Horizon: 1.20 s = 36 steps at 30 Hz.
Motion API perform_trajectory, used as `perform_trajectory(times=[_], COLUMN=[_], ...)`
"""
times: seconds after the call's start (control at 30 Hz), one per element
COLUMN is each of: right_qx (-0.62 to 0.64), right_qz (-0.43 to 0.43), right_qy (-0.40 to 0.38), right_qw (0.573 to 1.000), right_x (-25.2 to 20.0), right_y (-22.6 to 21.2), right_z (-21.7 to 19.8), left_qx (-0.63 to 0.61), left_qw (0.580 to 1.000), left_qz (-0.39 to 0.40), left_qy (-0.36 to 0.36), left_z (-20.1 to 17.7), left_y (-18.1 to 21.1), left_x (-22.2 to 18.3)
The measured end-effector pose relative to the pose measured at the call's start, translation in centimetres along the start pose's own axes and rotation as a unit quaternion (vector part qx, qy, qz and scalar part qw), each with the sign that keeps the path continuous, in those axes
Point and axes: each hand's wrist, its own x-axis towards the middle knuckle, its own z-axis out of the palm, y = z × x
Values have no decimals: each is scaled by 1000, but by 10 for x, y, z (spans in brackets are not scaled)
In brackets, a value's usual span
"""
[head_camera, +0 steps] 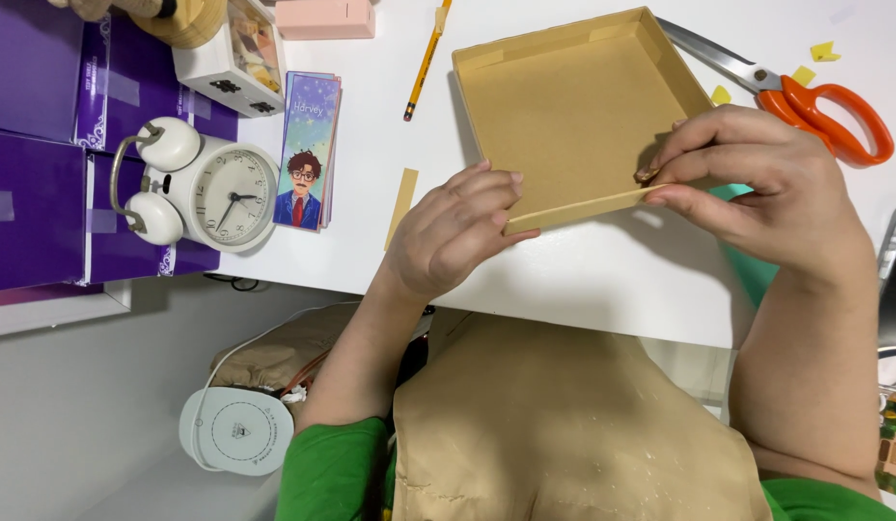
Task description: Assembling a cardboard box by folding the sides and securing them with adhesive strips.
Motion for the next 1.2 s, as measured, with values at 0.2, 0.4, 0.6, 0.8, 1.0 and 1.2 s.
perform_trajectory(times=[0.2,0.4,0.6,0.8,1.0,1.2], right_qx=[15,14,15,28,33,23], right_qz=[-8,-4,12,3,14,5], right_qy=[-5,-10,-13,-26,-27,-43], right_qw=[1000,1000,1000,999,999,999], right_x=[1,0,0,1,1,-1], right_y=[0,3,0,-2,-4,1], right_z=[0,0,-1,-2,-1,-2], left_qx=[43,39,62,-41,122,101], left_qw=[999,997,994,998,992,993], left_qz=[13,-39,-67,-42,-22,-67], left_qy=[23,61,57,21,19,-12], left_z=[-8,-3,-3,-2,-8,-12], left_y=[10,19,22,11,10,6], left_x=[25,28,26,-10,15,19])
